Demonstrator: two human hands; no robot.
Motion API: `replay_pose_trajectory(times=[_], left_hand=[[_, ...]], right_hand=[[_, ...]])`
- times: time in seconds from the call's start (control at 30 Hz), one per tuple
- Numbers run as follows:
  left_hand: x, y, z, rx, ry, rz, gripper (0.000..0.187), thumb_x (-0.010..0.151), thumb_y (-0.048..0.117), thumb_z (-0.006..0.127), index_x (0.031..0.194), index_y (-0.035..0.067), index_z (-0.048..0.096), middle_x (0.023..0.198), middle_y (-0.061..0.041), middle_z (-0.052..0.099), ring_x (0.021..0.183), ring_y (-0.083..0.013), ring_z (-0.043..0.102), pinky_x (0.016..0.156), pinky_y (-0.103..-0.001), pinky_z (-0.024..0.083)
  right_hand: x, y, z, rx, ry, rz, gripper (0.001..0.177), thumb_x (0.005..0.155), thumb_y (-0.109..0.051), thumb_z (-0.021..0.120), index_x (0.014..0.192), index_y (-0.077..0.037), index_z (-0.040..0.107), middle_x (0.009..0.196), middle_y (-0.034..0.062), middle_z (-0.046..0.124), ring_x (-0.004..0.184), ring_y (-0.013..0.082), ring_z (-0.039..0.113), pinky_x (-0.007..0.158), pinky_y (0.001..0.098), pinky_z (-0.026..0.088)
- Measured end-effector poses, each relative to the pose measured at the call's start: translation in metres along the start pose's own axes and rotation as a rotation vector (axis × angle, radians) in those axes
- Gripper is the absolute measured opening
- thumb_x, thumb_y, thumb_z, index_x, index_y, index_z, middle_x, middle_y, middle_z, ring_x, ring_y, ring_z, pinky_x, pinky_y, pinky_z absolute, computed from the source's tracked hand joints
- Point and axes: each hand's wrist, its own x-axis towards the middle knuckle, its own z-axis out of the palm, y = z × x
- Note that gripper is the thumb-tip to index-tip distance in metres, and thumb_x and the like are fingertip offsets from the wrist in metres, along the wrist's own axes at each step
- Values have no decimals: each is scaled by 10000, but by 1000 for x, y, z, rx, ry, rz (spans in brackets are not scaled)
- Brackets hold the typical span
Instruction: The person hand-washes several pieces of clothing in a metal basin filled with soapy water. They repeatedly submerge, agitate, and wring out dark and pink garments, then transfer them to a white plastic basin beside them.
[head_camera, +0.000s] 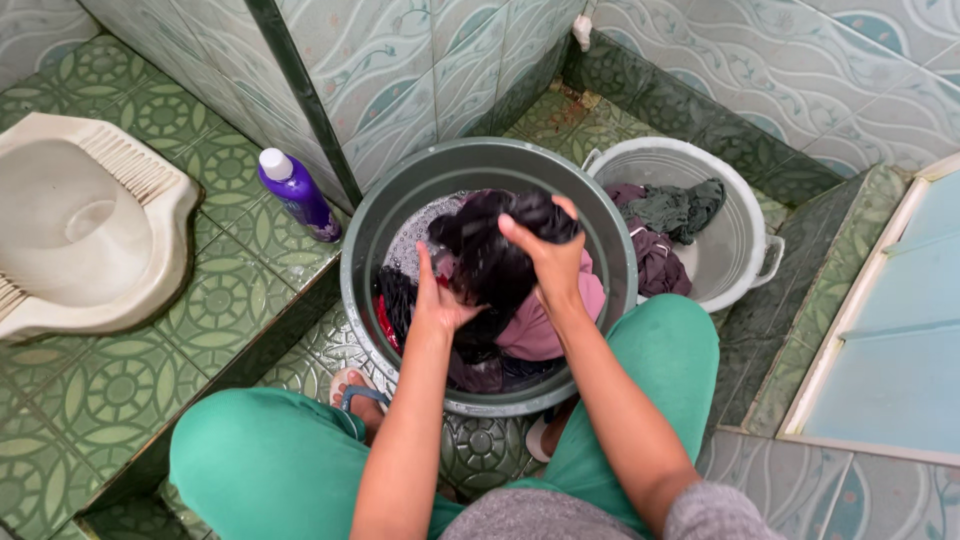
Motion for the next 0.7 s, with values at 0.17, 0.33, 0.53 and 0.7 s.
replay_pose_trajectory(times=[0.17,0.33,0.53,0.7], left_hand=[[67,23,-35,196,12,233,326,892,149,732,1179,18,648,1108,-150,715,960,-311,713,890,-499,609],[14,31,-1,551,29,410,306,824,88,637,1124,33,651,1041,-151,714,924,-302,717,821,-471,605],[-56,52,73,850,-79,131,648,850,457,624,1338,32,584,1239,-95,692,1101,-222,677,962,-451,520],[-76,64,113,1442,-86,82,791,831,636,662,1302,1,668,1244,-118,739,1154,-218,694,1024,-390,507]], right_hand=[[0,25,-45,227,-49,101,367,838,14,863,1135,30,649,1048,64,706,957,178,682,907,329,553],[33,67,-46,490,-9,277,706,879,-168,822,1502,-78,503,1308,27,625,1156,166,640,1019,349,534],[49,36,-8,829,-478,510,985,866,-539,697,1631,-325,114,1389,81,602,1234,262,630,1078,423,508],[65,25,-8,557,-616,550,752,931,-463,758,1509,-120,420,1393,80,614,1261,225,607,1096,400,504]])
